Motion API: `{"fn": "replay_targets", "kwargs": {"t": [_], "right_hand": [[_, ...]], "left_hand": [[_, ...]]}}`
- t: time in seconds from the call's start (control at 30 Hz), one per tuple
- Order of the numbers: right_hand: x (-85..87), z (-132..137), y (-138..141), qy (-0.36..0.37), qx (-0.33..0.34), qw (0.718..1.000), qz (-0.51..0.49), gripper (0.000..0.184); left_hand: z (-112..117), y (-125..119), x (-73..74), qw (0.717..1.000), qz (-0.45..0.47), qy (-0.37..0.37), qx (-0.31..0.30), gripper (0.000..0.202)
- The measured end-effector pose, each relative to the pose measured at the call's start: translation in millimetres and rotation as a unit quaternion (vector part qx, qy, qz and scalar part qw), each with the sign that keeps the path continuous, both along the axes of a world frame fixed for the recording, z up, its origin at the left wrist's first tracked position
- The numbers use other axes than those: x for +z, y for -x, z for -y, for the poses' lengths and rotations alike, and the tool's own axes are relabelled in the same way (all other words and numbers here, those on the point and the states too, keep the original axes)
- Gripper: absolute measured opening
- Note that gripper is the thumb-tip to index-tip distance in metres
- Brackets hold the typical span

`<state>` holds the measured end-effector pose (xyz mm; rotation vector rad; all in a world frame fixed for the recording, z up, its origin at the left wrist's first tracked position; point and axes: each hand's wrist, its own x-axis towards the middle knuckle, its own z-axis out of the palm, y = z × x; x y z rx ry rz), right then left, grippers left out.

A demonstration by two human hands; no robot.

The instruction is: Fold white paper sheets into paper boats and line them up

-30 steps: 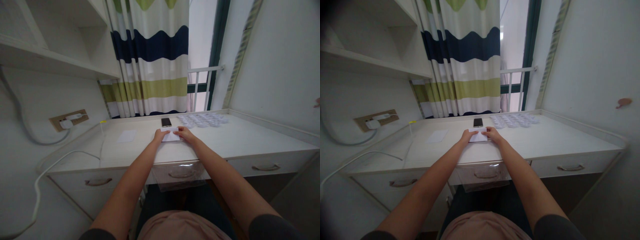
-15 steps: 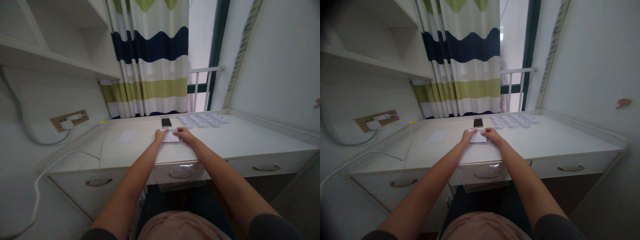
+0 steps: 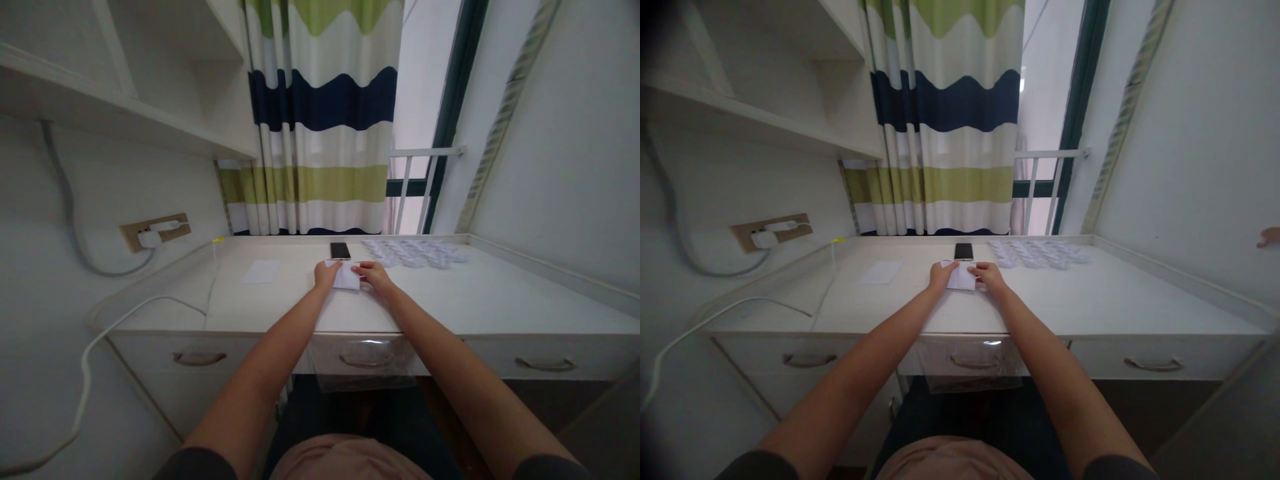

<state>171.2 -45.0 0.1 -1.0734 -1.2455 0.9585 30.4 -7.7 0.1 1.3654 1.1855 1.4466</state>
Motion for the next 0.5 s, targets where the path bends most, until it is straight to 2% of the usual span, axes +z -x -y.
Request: {"fn": "replay_targets", "kwargs": {"t": [0.13, 0.2, 0.27, 0.37, 0.43, 0.5], "right_hand": [[-1.5, -2, 1, -0.080, -0.047, 0.989, 0.114, 0.027], [0.0, 1, 4, -0.155, -0.095, 0.958, 0.222, 0.024], [2.8, 6, 8, -0.237, -0.130, 0.896, 0.352, 0.021], [7.3, 15, 16, -0.298, -0.148, 0.791, 0.513, 0.025], [9.3, 19, 20, -0.319, -0.150, 0.732, 0.583, 0.026], [10.2, 20, 22, -0.340, -0.148, 0.687, 0.624, 0.025]], "left_hand": [[-1, 1, -1.1, 0.999, 0.025, 0.033, 0.013, 0.022], [0, 2, -1.7, 0.997, 0.042, 0.059, 0.017, 0.024], [0, 3, -1.5, 0.995, 0.058, 0.077, 0.015, 0.025], [1, 4, 1.0, 0.991, 0.099, 0.093, 0.003, 0.025], [2, 4, 3.2, 0.984, 0.140, 0.107, -0.008, 0.023], [2, 3, 4.7, 0.976, 0.182, 0.117, -0.027, 0.021]]}}
